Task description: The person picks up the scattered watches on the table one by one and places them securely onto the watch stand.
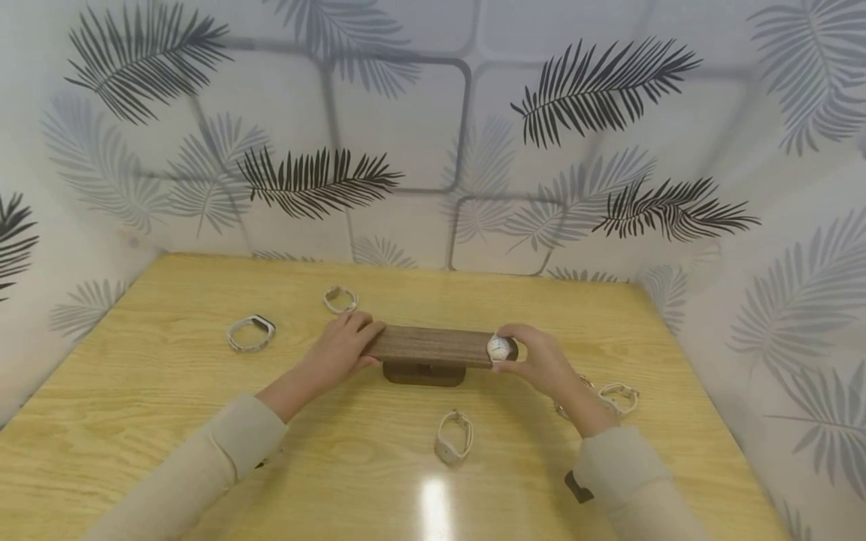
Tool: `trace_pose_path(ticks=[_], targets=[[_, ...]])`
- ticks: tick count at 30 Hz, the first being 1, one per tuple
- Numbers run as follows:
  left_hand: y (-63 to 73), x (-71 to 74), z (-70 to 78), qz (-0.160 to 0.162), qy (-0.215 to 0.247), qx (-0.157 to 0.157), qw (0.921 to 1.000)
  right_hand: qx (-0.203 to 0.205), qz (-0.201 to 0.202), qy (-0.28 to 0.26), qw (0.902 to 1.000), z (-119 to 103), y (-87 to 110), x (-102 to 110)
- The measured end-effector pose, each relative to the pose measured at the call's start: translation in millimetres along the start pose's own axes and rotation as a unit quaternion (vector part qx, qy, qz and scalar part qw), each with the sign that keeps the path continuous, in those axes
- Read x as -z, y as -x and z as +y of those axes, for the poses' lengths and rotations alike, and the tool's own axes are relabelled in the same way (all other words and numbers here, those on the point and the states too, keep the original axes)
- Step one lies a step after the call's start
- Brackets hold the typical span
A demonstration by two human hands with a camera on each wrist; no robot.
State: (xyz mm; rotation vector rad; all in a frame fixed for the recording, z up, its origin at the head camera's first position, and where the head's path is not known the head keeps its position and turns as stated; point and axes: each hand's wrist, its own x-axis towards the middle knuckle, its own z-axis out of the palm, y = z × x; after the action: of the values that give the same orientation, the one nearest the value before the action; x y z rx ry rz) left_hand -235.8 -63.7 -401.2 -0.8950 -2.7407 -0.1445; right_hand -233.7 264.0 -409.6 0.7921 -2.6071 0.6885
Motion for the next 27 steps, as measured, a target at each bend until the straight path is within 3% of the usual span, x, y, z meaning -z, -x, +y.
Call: trace_pose_path(ticks=[7,18,27], targets=[[1.1,-0.2,-1.7,-0.001,0.005,0.001,1.0000,-0.004,-0.025,-0.003,0.9997,-4.1,-4.0,-0.1],[1.3,1.4,-2.0,-0.007,-0.016,-0.003,0.9998,-0.044,-0.115,0.015,0.9923,-10.1,-5.3,7.0],[0.8,-1.0,-1.8,-0.002,-0.014,-0.001,0.9999,-0.061,-0.130,0.005,0.9897,-13.1,-13.3,10.7]])
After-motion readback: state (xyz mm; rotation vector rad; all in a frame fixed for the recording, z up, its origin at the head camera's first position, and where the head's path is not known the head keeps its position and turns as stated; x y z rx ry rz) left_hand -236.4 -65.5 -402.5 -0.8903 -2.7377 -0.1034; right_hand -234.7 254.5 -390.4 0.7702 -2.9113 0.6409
